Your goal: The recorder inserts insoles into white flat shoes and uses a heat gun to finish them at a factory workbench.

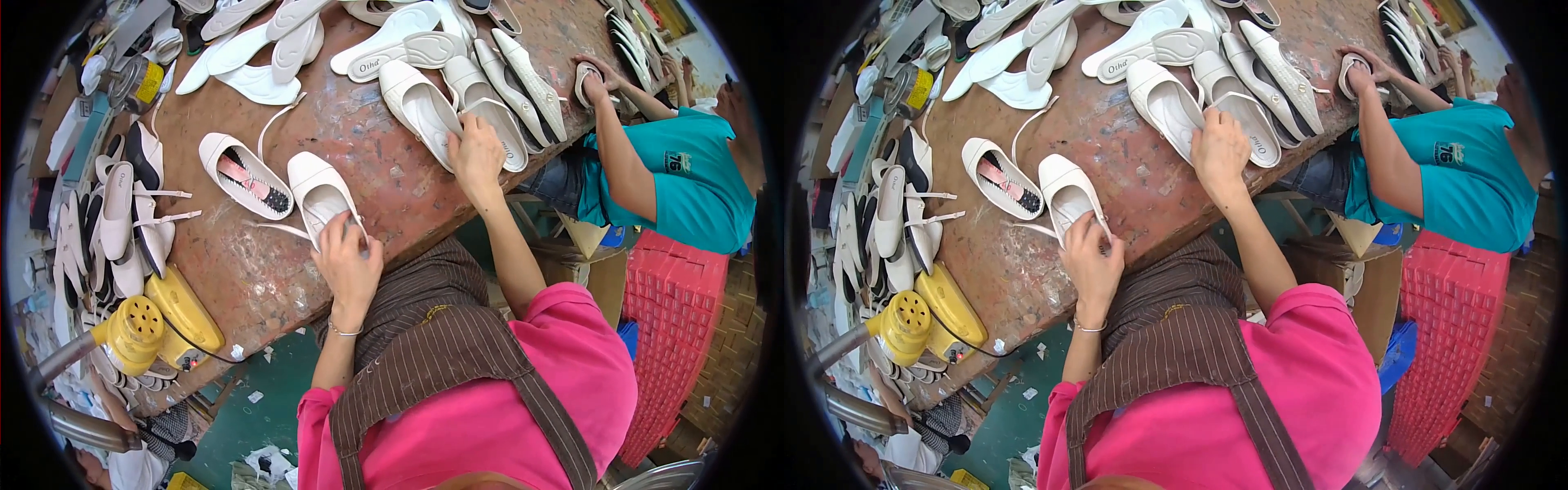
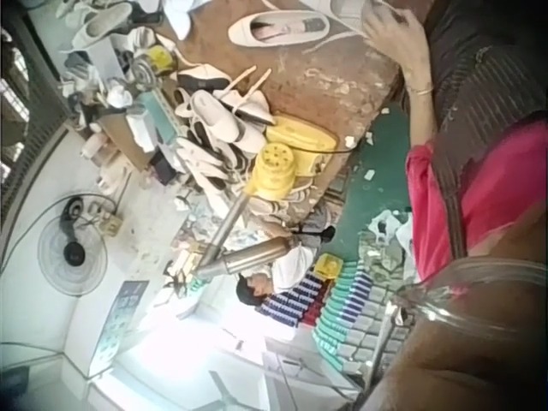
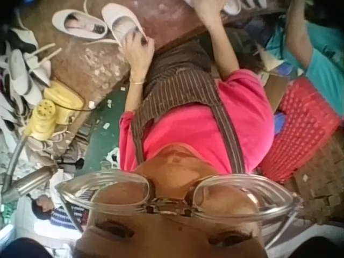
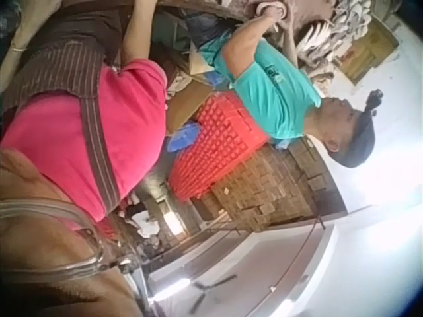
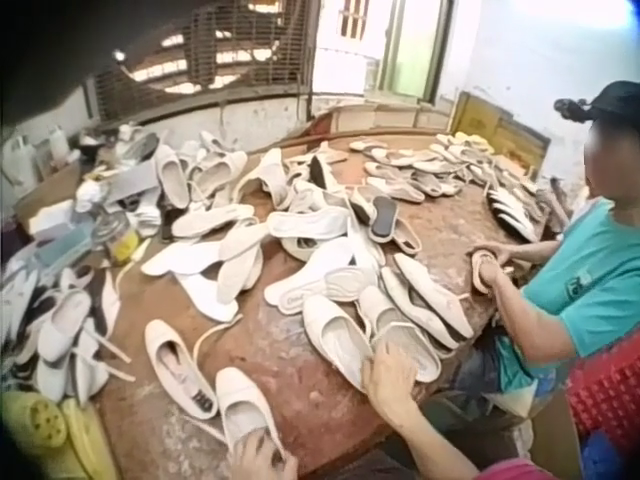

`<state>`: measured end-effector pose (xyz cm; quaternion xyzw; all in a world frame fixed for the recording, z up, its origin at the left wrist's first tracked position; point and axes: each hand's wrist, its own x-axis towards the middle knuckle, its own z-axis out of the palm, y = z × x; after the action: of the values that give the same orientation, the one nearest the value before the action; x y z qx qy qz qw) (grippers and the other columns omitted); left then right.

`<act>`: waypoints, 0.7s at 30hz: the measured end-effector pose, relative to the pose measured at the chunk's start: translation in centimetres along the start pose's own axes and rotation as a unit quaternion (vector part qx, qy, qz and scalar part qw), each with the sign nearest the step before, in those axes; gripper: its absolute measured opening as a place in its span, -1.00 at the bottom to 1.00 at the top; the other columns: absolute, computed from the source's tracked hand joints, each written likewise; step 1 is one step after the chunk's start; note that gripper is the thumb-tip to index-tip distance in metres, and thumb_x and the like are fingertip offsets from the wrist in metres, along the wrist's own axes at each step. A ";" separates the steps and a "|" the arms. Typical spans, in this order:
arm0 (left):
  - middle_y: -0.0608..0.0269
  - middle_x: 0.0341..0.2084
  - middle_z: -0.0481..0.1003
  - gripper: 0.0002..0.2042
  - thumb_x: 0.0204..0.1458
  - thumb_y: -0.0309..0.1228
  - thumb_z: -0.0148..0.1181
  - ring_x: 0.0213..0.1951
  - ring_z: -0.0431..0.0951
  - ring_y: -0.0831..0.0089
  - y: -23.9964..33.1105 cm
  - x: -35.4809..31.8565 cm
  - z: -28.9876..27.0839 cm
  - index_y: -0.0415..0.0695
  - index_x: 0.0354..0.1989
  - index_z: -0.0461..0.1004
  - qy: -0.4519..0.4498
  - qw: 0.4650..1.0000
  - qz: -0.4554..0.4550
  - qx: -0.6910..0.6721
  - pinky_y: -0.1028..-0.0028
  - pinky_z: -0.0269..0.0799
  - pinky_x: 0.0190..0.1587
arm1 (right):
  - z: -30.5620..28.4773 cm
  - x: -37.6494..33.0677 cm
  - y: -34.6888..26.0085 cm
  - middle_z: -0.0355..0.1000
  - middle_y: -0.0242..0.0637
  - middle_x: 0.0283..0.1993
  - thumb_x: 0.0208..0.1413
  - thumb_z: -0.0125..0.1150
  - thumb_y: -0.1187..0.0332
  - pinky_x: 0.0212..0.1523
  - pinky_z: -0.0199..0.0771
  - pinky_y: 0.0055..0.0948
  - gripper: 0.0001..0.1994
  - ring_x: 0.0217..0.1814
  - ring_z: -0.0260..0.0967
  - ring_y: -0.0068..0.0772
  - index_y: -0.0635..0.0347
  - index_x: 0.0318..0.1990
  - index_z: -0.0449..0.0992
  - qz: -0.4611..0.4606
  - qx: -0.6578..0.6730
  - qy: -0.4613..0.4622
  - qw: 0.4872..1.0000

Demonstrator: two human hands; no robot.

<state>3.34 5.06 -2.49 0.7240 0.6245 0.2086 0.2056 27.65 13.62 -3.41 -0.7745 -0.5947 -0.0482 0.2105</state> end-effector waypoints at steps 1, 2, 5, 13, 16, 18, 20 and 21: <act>0.01 -0.02 0.43 -0.80 -0.07 -0.37 0.27 0.08 0.39 0.13 -0.3 -0.1 -0.5 -0.24 -0.34 0.51 0.000 1.000 -0.002 0.003 0.13 0.22 0.14 | -0.1 0.0 -0.3 0.42 -0.13 -0.23 -0.06 0.31 0.40 -0.18 0.37 -0.07 -0.76 -0.16 0.40 -0.02 0.19 -0.24 0.42 0.008 0.012 -0.019 1.000; 0.03 -0.06 0.44 -0.82 -0.07 -0.42 0.23 0.02 0.43 0.20 -0.9 -0.6 -1.5 -0.27 -0.33 0.52 0.019 0.989 -0.040 -0.142 0.23 0.27 0.09 | -0.3 -0.2 -0.6 0.42 -0.13 -0.23 -0.06 0.31 0.40 -0.18 0.37 -0.07 -0.76 -0.16 0.40 -0.02 0.19 -0.24 0.42 0.007 0.016 -0.021 1.000; 0.09 -0.13 0.48 -0.79 -0.11 -0.53 0.16 -0.07 0.45 0.39 -4.3 -3.9 -4.8 -0.38 -0.28 0.52 0.077 0.892 -0.118 -0.430 0.43 0.33 -0.02 | 0.3 -1.2 -1.4 0.45 -0.11 -0.32 -0.03 0.27 0.46 -0.26 0.44 -0.20 -0.82 -0.23 0.46 0.00 0.25 -0.27 0.42 -0.021 0.075 -0.008 0.997; -0.10 -0.03 0.45 -0.80 0.01 -0.48 0.21 0.01 0.44 0.04 -8.8 -7.2 -11.3 -0.31 -0.22 0.47 0.221 0.962 -0.132 0.092 0.23 0.27 0.13 | -0.5 -5.7 -6.9 0.50 -0.17 -0.26 0.09 0.19 0.57 -0.42 0.48 -0.49 -0.85 -0.40 0.46 -0.53 0.31 -0.33 0.30 0.077 0.515 -0.068 0.851; -0.07 0.09 0.40 -0.66 0.10 -0.39 0.20 0.12 0.40 0.08 -7.4 -6.0 -10.3 -0.28 0.02 0.42 0.281 0.943 -0.162 0.079 0.24 0.20 0.22 | -1.5 -7.2 -9.4 0.53 -0.14 -0.12 0.10 0.21 0.59 -0.38 0.48 -0.60 -0.84 -0.30 0.44 -0.64 0.30 -0.33 0.29 0.069 0.600 -0.103 0.790; 0.00 0.12 0.38 -0.58 0.16 -0.32 0.16 0.17 0.36 0.16 -5.5 -5.1 -9.5 -0.30 0.13 0.36 0.231 0.951 -0.140 -0.153 0.25 0.16 0.25 | -2.4 -8.2 -10.2 0.53 -0.09 -0.06 0.07 0.23 0.61 -0.35 0.49 -0.62 -0.82 -0.29 0.45 -0.66 0.30 -0.34 0.30 0.020 0.633 -0.109 0.767; 0.00 0.13 0.37 -0.49 0.17 -0.28 0.15 0.13 0.40 0.25 -3.7 -4.2 -8.1 -0.34 0.21 0.27 0.155 0.910 -0.101 -0.371 0.29 0.25 0.20 | -2.8 -8.7 -10.9 0.52 -0.06 -0.05 0.06 0.24 0.63 -0.33 0.50 -0.61 -0.81 -0.28 0.46 -0.64 0.30 -0.34 0.30 -0.012 0.634 -0.117 0.765; -0.02 0.11 0.39 -0.45 0.17 -0.26 0.16 0.08 0.44 0.28 -2.4 -3.8 -7.6 -0.36 0.23 0.23 0.133 0.886 -0.103 -0.433 0.32 0.31 0.14 | -2.8 -9.0 -11.2 0.52 -0.03 -0.04 0.05 0.24 0.64 -0.31 0.50 -0.61 -0.81 -0.26 0.47 -0.63 0.30 -0.34 0.30 -0.042 0.632 -0.110 0.766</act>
<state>-3.37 1.86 2.27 0.4602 0.5647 0.5300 0.4341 14.97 6.74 -0.78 -0.4404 -0.5418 0.4149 0.5835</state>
